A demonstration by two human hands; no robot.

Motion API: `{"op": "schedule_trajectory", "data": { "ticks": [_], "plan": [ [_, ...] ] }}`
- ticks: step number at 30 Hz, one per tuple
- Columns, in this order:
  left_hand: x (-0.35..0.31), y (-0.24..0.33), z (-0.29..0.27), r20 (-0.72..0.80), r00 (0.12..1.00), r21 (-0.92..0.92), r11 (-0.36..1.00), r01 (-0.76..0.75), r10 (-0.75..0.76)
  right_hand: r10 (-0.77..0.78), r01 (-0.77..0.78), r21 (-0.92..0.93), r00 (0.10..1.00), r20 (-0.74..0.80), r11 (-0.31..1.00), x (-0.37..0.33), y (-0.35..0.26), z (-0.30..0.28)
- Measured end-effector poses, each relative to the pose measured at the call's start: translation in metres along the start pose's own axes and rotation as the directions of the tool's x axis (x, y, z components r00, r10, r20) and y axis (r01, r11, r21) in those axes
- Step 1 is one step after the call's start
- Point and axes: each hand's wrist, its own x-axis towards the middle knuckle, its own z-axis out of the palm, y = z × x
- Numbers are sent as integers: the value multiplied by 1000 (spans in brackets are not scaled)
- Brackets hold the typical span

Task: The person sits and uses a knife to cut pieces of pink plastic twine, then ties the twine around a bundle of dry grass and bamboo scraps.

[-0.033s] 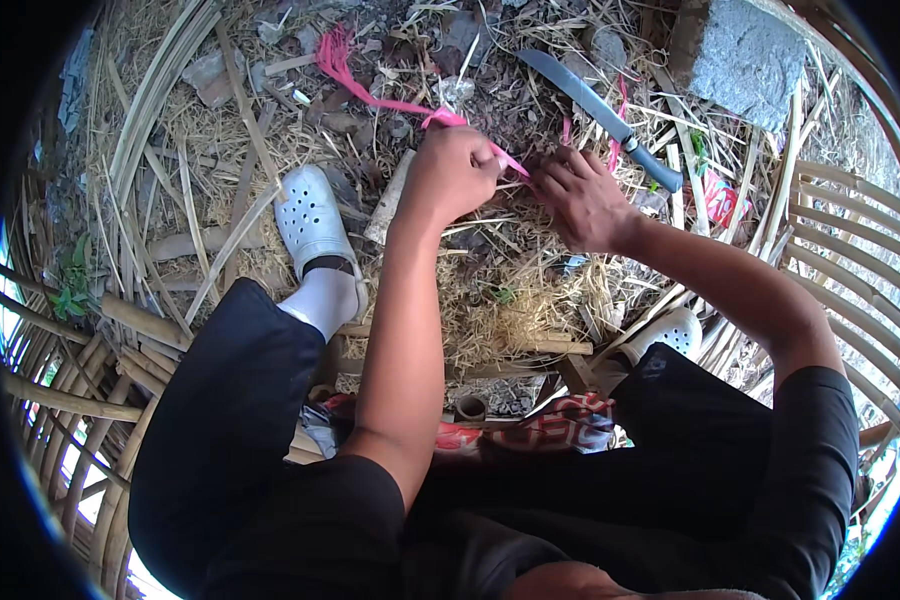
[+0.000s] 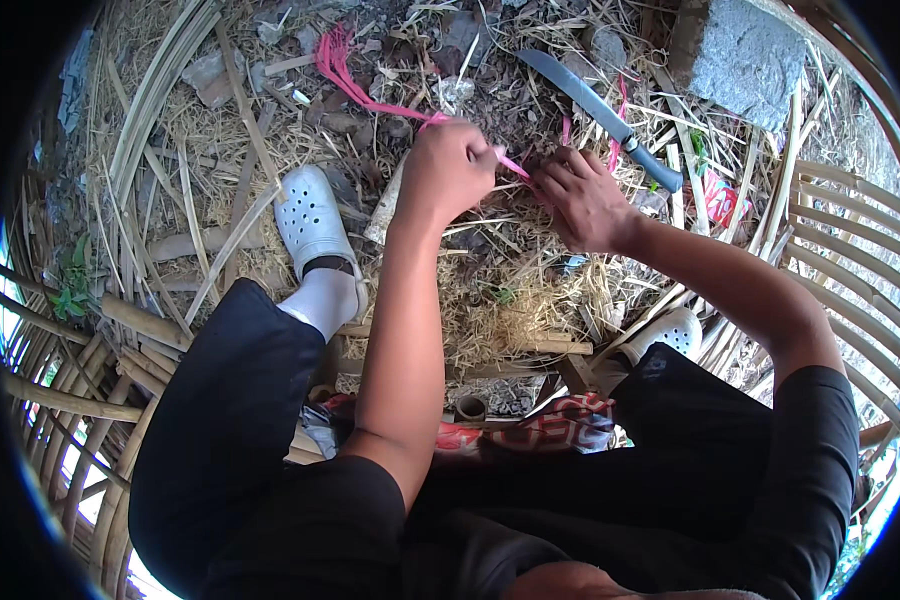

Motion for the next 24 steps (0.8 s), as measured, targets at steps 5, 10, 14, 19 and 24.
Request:
{"op": "schedule_trajectory", "data": {
  "ticks": [5,10,14,19,24],
  "plan": [
    [5,7,-5,28,987,120,980,-161,159,-16,17,40,1000,-21,999,-2,1,3],
    [-14,3,25,570,813,54,993,108,-119,-52,51,-4,994,-91,999,-3,0,3],
    [-12,5,19,621,777,51,995,90,-102,-9,21,90,991,-130,996,1,12,5],
    [-16,32,25,655,726,229,971,76,-211,119,-80,140,948,-297,987,27,37,-9],
    [-26,26,59,592,765,411,911,-15,-255,-128,115,-70,965,-227,991,37,44,-25]
  ]
}}
